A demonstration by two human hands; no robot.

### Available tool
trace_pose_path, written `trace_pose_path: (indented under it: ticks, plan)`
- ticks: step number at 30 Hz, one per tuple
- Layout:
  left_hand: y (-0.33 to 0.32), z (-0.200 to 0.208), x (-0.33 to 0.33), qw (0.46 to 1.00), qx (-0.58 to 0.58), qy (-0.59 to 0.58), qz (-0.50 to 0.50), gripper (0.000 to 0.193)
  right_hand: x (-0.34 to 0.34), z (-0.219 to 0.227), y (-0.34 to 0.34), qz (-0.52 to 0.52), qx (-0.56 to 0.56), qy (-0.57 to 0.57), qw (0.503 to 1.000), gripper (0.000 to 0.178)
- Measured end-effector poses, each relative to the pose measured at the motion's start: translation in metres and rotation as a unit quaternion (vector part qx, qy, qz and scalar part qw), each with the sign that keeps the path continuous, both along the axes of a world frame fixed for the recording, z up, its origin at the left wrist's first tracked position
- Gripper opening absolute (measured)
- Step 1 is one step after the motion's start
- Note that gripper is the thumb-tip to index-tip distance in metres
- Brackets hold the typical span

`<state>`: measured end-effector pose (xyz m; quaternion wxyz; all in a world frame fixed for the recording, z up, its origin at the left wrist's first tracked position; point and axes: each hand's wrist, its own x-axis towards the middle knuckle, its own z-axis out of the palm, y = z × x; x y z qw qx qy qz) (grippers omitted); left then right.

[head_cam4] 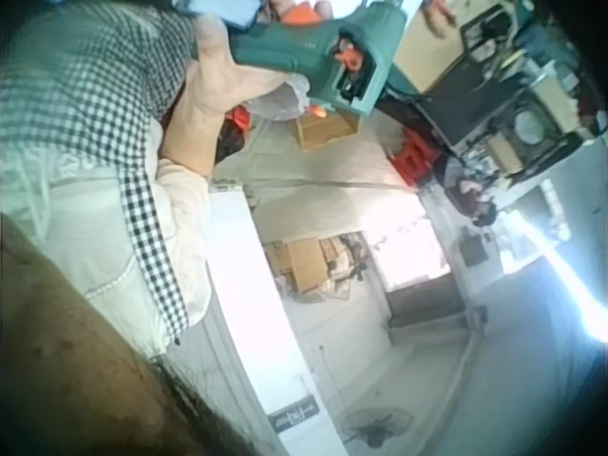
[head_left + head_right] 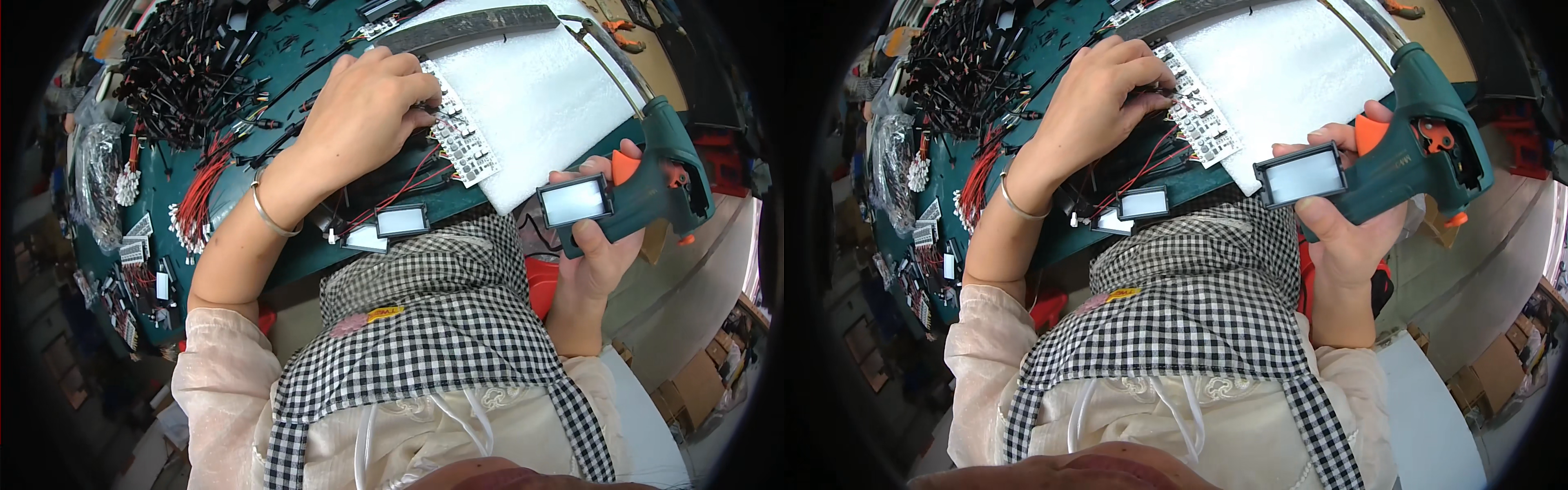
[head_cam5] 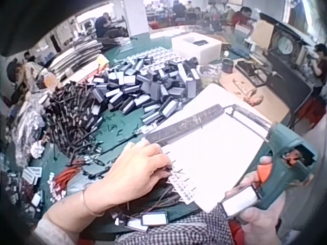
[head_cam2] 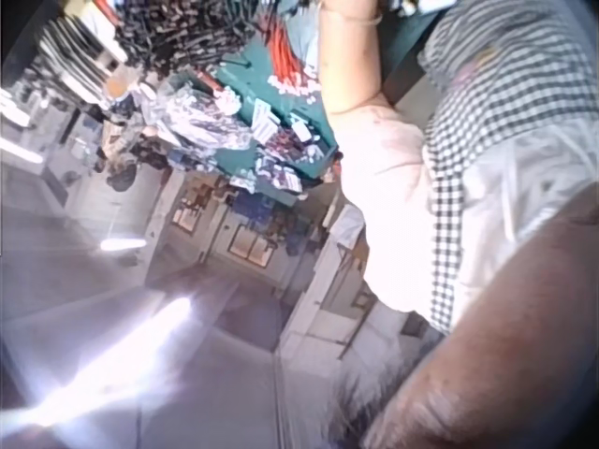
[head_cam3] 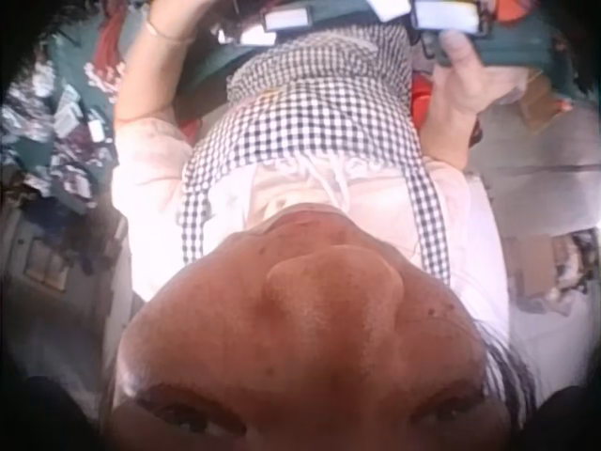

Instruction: The person uses a soldering iron to attach wires to a circuit board. They repeatedly pick up wires, apply solder to the board, and place the finished units on the table. The person also uses a small handheld device to assist with the soldering process.

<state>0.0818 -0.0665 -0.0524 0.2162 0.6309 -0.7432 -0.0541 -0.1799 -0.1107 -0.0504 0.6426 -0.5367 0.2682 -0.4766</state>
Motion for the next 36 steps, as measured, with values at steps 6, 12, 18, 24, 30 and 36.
trace_pose_path:
  ticks: [6, 12, 18, 24, 30, 36]
  plan:
    - [-0.007, -0.006, 0.004, 0.998, -0.025, 0.036, -0.044, 0.015, 0.001, -0.002, -0.003, 0.014, 0.004, -0.021, 1.000, 0.087]
    - [-0.013, -0.012, 0.006, 0.994, -0.011, 0.083, -0.068, 0.017, 0.004, 0.001, -0.001, 0.011, 0.016, -0.008, 1.000, 0.085]
    - [-0.013, -0.017, 0.001, 0.993, -0.019, 0.094, -0.061, 0.014, 0.005, 0.000, -0.003, 0.020, 0.008, -0.010, 1.000, 0.084]
    - [-0.009, -0.015, -0.006, 0.997, -0.042, 0.053, -0.029, 0.010, 0.005, 0.001, -0.003, 0.027, 0.012, -0.006, 1.000, 0.083]
    - [0.011, 0.015, -0.017, 0.982, 0.008, 0.185, 0.043, 0.010, 0.007, 0.000, -0.007, 0.042, 0.019, -0.054, 0.997, 0.080]
    - [0.031, 0.035, -0.039, 0.926, 0.078, 0.369, -0.026, 0.010, 0.013, 0.002, -0.004, 0.050, 0.041, -0.093, 0.994, 0.082]
